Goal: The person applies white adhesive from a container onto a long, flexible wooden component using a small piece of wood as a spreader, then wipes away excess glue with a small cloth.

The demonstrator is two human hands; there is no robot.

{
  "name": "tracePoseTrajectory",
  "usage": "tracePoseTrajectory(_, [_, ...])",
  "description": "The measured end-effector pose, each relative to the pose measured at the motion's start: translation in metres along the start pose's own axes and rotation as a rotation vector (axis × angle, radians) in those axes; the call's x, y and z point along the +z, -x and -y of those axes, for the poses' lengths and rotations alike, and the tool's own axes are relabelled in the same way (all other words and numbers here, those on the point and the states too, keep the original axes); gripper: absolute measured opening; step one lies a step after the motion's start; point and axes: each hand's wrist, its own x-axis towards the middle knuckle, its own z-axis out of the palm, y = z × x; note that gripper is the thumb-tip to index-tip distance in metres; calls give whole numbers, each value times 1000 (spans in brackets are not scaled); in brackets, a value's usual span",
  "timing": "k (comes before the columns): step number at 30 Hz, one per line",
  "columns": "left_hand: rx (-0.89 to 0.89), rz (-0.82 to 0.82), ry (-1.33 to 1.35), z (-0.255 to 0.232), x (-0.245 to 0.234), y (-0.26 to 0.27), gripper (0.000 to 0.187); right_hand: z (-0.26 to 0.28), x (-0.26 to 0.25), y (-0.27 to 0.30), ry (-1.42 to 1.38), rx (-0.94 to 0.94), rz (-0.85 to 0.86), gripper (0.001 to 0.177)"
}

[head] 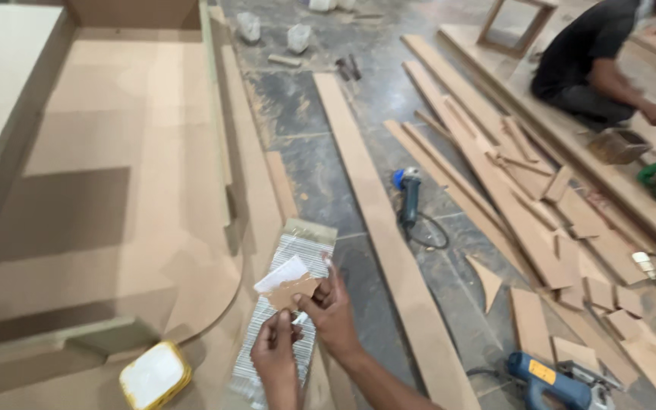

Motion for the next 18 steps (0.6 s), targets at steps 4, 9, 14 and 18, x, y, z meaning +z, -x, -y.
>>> tracePoseTrajectory(4, [19, -26, 9, -5, -11, 3, 24, 20, -6, -15, 232, -53, 124, 89])
tracePoseTrajectory(9, [68, -70, 19, 24, -45, -3, 22, 213, -70, -33, -181, -611, 462, 70])
tracePoseTrajectory(14, [114, -107, 10, 42, -67, -14, 20, 293, -61, -1, -143, -738, 386, 90])
tracePoseTrajectory(18, [142, -97, -5, 56, -77, -21, 21, 217, -62, -36, -229, -409, 434, 80])
